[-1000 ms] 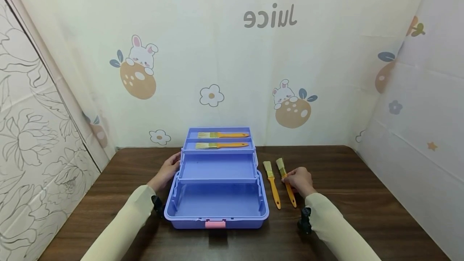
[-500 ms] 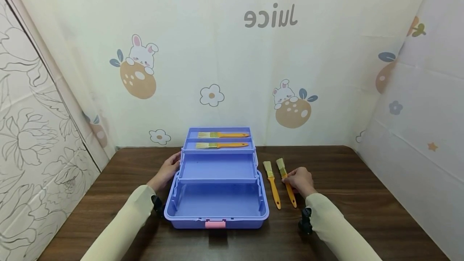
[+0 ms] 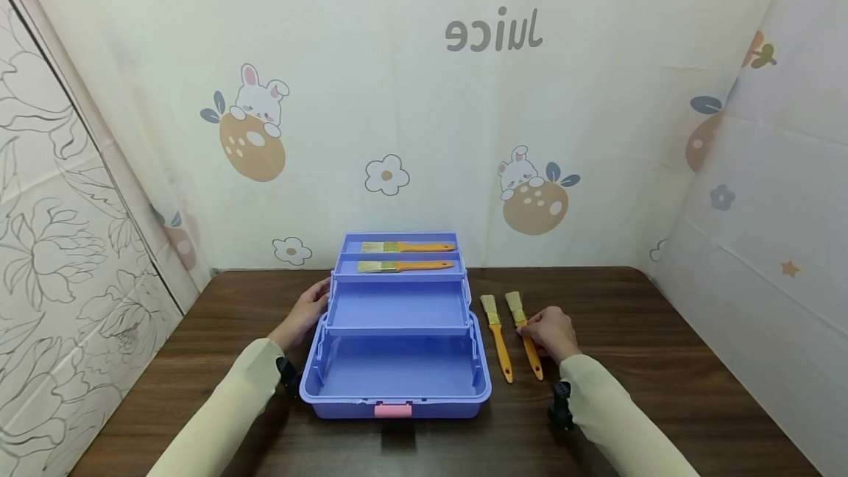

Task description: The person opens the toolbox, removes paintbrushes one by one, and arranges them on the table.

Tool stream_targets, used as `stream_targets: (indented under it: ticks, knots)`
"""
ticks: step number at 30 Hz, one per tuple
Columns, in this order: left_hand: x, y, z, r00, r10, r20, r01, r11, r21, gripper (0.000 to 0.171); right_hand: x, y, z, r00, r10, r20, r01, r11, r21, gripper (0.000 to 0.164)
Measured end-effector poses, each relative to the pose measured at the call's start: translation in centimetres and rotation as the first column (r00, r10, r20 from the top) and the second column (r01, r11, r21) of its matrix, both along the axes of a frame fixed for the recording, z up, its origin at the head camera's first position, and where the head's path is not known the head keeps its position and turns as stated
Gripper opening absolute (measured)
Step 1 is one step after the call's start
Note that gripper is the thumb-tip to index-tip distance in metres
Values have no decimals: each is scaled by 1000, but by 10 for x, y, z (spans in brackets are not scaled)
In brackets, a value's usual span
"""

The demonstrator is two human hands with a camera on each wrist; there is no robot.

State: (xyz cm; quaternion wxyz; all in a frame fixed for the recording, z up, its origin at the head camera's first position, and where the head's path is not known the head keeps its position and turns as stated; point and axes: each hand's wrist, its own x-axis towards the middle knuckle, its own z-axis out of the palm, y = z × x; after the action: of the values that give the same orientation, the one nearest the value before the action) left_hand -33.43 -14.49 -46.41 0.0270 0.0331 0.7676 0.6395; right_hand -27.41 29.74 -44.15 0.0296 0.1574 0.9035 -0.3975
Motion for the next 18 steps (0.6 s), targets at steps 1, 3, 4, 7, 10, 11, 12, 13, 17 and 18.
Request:
stream_targets:
  ticks: [1,3,4,7,10,11,12,13,17,18]
  knots:
    - [0,0,0,1000,-1,-2,1,1000,-2,44,0,0,0,1000,5,-3,-5,1000,2,25]
    - [-1,-1,0,1000,0,-4,0,1000,0,44,1,0,1,1000,11,-4,-11,1000,7,25]
    - [-1,0,-1,1000,-1,-5,1,1000,2,44,1,0,1,1000,14,-5,-14,1000,10,25]
    - [-1,0,-1,1000,-6,-11,6,1000,5,44,1,-1,2,1000,14,1,-14,1000,15,24]
    - [-2,0,-2,1000,-5,-2,5,1000,6,44,1,-1,3,1000,5,13,-5,1000,20,24]
    - [-2,0,-2,1000,-6,-4,6,1000,2,44,1,-1,3,1000,3,16,-4,1000,22,25]
    - [-2,-1,-2,1000,-8,-5,8,1000,-3,44,1,-1,3,1000,0,20,-1,1000,24,25]
    - [-2,-1,-2,1000,-9,-5,9,1000,-4,44,1,-1,3,1000,-1,23,0,1000,27,25]
    - [-2,-1,-2,1000,-5,-1,5,1000,-8,44,1,-1,3,1000,4,29,-5,999,32,22]
    - [-2,0,-2,1000,-4,2,4,1000,-8,44,1,-1,3,1000,3,30,-4,999,32,21]
